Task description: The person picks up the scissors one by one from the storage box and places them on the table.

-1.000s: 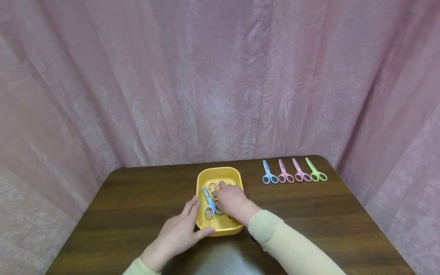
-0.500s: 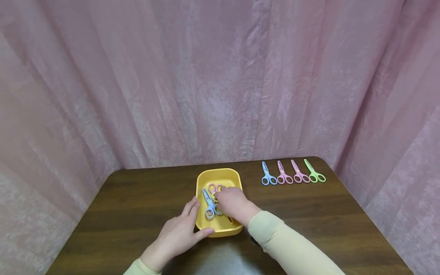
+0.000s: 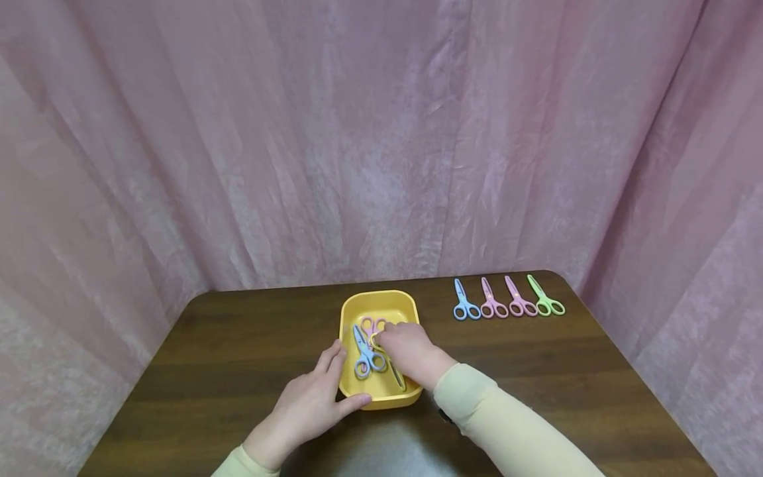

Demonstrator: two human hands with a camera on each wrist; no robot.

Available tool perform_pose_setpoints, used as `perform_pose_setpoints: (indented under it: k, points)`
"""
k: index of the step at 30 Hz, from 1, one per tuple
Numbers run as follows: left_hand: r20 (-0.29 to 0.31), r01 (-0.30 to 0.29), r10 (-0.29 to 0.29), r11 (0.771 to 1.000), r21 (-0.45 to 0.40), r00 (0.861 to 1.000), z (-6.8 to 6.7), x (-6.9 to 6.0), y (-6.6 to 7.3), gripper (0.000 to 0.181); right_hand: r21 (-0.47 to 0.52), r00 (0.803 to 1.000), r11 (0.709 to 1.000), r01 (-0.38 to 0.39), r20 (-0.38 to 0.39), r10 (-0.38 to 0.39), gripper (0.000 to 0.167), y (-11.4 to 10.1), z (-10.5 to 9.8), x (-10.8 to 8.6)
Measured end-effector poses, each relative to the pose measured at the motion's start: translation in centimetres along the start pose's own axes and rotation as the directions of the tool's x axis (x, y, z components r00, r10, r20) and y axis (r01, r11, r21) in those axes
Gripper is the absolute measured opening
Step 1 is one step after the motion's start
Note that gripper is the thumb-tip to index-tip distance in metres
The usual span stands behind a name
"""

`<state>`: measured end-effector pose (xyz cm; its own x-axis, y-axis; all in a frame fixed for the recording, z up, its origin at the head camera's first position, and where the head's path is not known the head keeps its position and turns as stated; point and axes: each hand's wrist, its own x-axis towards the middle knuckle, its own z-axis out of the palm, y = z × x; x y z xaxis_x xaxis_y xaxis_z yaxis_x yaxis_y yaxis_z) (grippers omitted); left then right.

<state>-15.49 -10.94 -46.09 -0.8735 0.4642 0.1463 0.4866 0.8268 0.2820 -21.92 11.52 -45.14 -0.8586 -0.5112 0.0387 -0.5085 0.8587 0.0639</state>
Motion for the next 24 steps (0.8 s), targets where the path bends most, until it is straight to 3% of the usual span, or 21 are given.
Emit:
perform_pose_setpoints:
  k: [13,24]
  points:
    - [-0.008,-0.007,0.007,1.0,0.01,1.0,0.1,0.0,-0.1,0.104,-0.125,0.997,0.99,0.059,-0.037,-0.064,0.01,0.3,0.1,-0.4]
    - [-0.02,-0.007,0.007,1.0,0.005,1.0,-0.1,0.0,0.1,0.103,-0.28,0.981,0.951,0.128,-0.106,-0.164,0.012,1.1,0.3,-0.6]
